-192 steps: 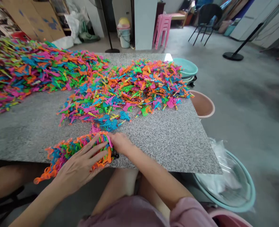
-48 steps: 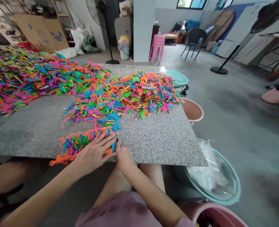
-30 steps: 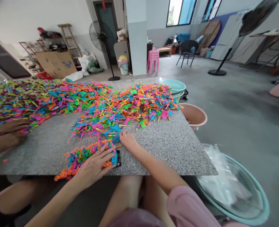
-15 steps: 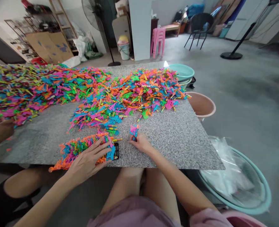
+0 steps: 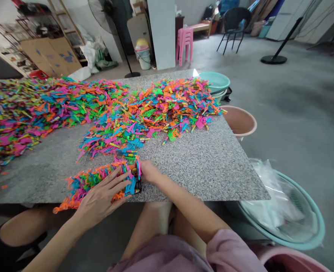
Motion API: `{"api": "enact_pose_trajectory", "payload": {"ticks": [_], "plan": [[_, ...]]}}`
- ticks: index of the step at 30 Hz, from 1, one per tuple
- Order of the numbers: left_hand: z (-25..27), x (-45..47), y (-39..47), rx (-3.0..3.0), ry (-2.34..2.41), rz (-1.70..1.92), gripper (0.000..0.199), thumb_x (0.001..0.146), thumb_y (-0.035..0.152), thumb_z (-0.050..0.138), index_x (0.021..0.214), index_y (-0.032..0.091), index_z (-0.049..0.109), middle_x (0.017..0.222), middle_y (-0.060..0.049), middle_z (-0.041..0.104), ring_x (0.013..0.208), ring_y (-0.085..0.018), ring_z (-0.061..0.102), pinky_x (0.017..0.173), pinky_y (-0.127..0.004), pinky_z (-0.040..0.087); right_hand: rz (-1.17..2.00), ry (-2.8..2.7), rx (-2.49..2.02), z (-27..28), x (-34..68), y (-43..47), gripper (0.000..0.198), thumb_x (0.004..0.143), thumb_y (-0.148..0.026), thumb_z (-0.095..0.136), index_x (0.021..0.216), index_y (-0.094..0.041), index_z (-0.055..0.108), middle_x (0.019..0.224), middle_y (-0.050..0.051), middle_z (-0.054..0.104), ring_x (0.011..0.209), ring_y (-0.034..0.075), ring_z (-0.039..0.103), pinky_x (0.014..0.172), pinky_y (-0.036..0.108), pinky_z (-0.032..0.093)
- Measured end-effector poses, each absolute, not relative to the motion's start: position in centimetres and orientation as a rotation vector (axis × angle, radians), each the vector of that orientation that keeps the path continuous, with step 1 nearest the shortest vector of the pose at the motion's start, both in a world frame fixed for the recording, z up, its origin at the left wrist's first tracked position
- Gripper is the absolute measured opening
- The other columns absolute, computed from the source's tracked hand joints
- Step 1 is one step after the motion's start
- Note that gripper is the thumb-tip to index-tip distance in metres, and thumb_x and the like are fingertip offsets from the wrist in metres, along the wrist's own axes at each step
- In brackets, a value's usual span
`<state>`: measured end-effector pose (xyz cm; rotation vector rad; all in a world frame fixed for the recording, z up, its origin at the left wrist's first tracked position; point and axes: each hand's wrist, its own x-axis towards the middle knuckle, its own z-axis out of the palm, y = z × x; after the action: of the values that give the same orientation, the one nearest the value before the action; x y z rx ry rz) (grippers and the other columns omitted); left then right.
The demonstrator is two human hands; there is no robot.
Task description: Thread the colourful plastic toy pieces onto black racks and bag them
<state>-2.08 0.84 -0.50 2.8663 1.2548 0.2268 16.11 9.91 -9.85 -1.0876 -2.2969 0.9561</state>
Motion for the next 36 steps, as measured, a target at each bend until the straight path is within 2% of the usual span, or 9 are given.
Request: {"api": "enact_pose_trajectory", "payload": {"ticks": [5, 11, 16, 22, 25, 28, 30, 33, 36], "plan": [[-0.7, -2.0, 1.0, 2.888, 1.258, 0.250, 0.033, 0.096, 0.036, 0.053, 0.124, 0.021, 0.061, 0.141, -0.008, 0.055, 0.143, -0.031, 0.036, 0.111, -0.048, 0.043, 0.853, -2.511, -1.110, -8.0, 15.2, 11.3, 0.022, 0.085, -0.016, 0.057, 0.105, -0.019, 0.065, 0.091, 0.005, 0.072, 0.085, 0.020, 0.066, 0.074, 0.025, 0.047], [-0.1, -1.1, -0.3, 2.952, 1.197, 0.292, 0.028, 0.094, 0.032, 0.057, 0.119, 0.021, 0.063, 0.139, -0.011, 0.056, 0.139, -0.032, 0.042, 0.108, -0.048, 0.048, 0.909, -2.386, -1.118, -7.9, 17.0, 8.4, 0.032, 0.081, -0.012, 0.056, 0.110, -0.024, 0.064, 0.095, 0.003, 0.072, 0.087, 0.019, 0.067, 0.076, 0.025, 0.048], [0.3, 5.3, -2.9, 3.041, 0.747, 0.211, 0.032, 0.091, 0.035, 0.063, 0.120, 0.020, 0.062, 0.142, -0.009, 0.055, 0.140, -0.032, 0.040, 0.114, -0.047, 0.040, 0.870, -1.989, -1.224, -11.7, 25.7, -1.5, 0.035, 0.078, -0.010, 0.049, 0.107, -0.022, 0.064, 0.104, 0.008, 0.071, 0.094, 0.021, 0.066, 0.083, 0.031, 0.051], [-0.4, 17.2, 0.1, 3.169, 0.070, 0.328, 0.024, 0.098, 0.026, 0.050, 0.113, 0.019, 0.066, 0.140, -0.009, 0.057, 0.134, -0.030, 0.048, 0.117, -0.048, 0.032, 0.502, -1.471, -1.681, -12.6, 35.4, -7.1, 0.026, 0.079, -0.019, 0.050, 0.101, -0.019, 0.064, 0.091, 0.010, 0.073, 0.078, 0.025, 0.069, 0.071, 0.035, 0.054], [-0.3, 18.0, 1.7, 3.175, 0.168, 0.365, 0.029, 0.096, 0.025, 0.051, 0.121, 0.021, 0.063, 0.141, -0.011, 0.056, 0.136, -0.032, 0.045, 0.116, -0.054, 0.031, 0.471, -1.352, -1.733, -11.4, 34.6, -7.5, 0.034, 0.080, -0.013, 0.048, 0.112, -0.020, 0.061, 0.105, 0.009, 0.072, 0.092, 0.023, 0.069, 0.081, 0.034, 0.054], [-0.7, 14.3, 3.6, 3.182, 0.239, 0.428, 0.039, 0.094, 0.018, 0.045, 0.129, 0.025, 0.059, 0.138, -0.009, 0.059, 0.136, -0.032, 0.046, 0.115, -0.055, 0.032, 0.667, -1.442, -1.598, -11.7, 34.2, -7.9, 0.038, 0.079, -0.015, 0.057, 0.117, -0.022, 0.060, 0.102, 0.005, 0.073, 0.086, 0.019, 0.070, 0.078, 0.029, 0.055], [-0.7, 11.0, 4.4, 3.145, 0.326, 0.434, 0.048, 0.093, 0.020, 0.044, 0.139, 0.031, 0.050, 0.143, -0.003, 0.055, 0.134, -0.029, 0.049, 0.115, -0.052, 0.035, 0.621, -1.357, -1.641, -13.0, 36.3, -9.4, 0.033, 0.083, -0.022, 0.059, 0.116, -0.021, 0.062, 0.102, 0.006, 0.073, 0.085, 0.018, 0.070, 0.078, 0.030, 0.055], [0.0, 7.7, 3.7, 3.014, 0.542, 0.536, 0.063, 0.093, 0.031, 0.048, 0.152, 0.037, 0.028, 0.159, 0.003, 0.032, 0.141, -0.029, 0.040, 0.116, -0.048, 0.038, 0.228, -0.836, -2.095, -15.7, 43.2, -12.2, 0.027, 0.093, -0.028, 0.044, 0.104, -0.015, 0.065, 0.100, 0.013, 0.072, 0.091, 0.023, 0.069, 0.086, 0.038, 0.053], [1.2, 7.1, 2.1, 2.795, 0.878, 0.733, 0.066, 0.092, 0.040, 0.051, 0.151, 0.049, 0.022, 0.159, 0.016, 0.026, 0.142, -0.027, 0.038, 0.120, -0.045, 0.031, 0.246, -0.619, -2.567, -18.1, 51.2, -12.6, 0.039, 0.088, -0.024, 0.053, 0.121, -0.003, 0.058, 0.116, 0.025, 0.065, 0.110, 0.030, 0.063, 0.094, 0.042, 0.048]]}}
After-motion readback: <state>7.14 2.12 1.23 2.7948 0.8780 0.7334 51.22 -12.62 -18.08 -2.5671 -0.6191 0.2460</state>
